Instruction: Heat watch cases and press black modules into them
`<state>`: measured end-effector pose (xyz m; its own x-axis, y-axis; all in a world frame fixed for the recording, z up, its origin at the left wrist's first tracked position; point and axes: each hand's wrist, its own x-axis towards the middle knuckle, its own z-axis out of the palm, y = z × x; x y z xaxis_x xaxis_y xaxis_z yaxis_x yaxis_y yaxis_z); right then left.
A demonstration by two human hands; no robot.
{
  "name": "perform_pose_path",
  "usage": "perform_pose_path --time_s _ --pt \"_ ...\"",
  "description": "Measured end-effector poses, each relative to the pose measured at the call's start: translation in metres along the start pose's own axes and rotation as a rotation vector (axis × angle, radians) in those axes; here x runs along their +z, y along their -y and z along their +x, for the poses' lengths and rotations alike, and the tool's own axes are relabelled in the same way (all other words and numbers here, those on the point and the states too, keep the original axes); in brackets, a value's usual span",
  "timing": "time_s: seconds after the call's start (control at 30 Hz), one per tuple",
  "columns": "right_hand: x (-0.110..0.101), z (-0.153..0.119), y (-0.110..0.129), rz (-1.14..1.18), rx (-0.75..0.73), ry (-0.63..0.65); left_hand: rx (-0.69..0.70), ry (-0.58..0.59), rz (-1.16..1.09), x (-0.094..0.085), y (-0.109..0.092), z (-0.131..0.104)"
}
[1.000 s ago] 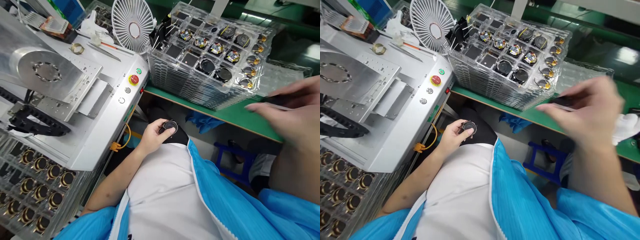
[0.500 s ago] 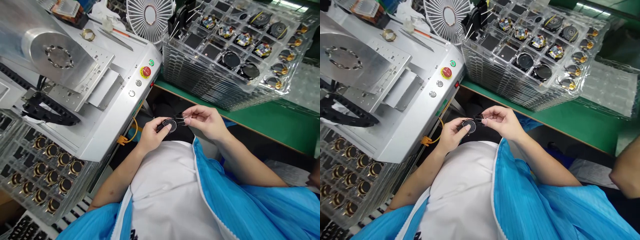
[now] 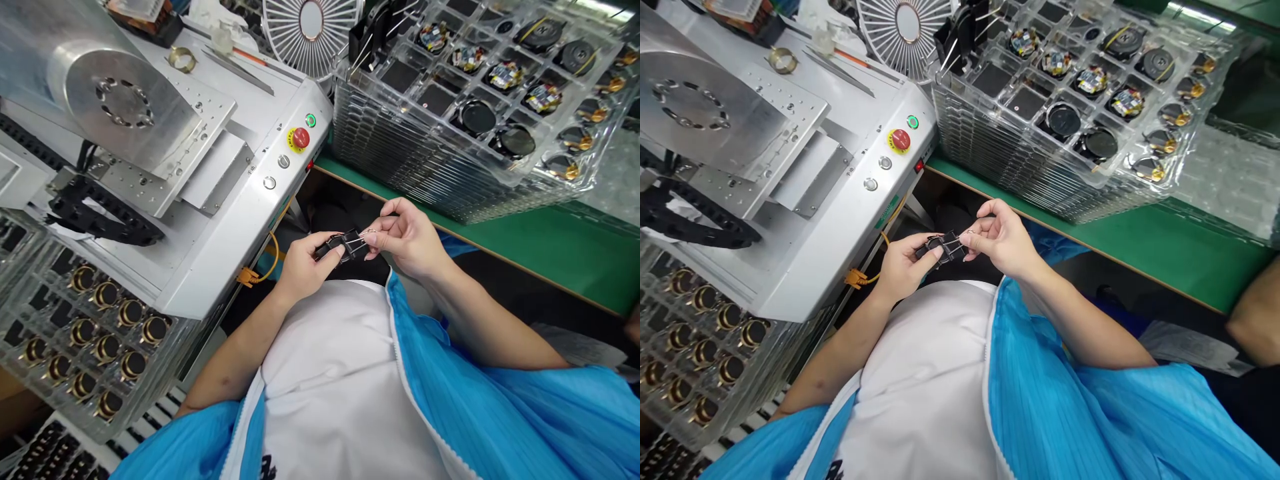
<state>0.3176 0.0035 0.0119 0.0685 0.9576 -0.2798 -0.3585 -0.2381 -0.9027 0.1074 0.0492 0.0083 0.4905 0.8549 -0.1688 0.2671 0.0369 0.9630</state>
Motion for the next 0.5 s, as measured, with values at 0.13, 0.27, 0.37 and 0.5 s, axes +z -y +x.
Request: perform_pose_path --time_s 0.13,0.27,0.37,0.5 --pt "0.0021 0.0004 -0.0012 0.008 -0.029 0.012 0.001 0.002 -0.01 -0.002 -0.0015 0.0005" --pt "0.0031 0.0004 -0.0002 -0.017 -0.048 0.008 0.012 -0.014 0.016 -0.003 -0.0035 0.0009" --pt "0.0035 0.0011 0.0 -0.041 -0.054 0.002 0.005 -0.02 0.007 -0.0034 -0.0041 0.0005" --pt "0.003 0.0018 -0.0001 -0.063 -0.015 0.016 -0.02 -0.029 0.02 -0.0041 -0.0037 -0.0013"
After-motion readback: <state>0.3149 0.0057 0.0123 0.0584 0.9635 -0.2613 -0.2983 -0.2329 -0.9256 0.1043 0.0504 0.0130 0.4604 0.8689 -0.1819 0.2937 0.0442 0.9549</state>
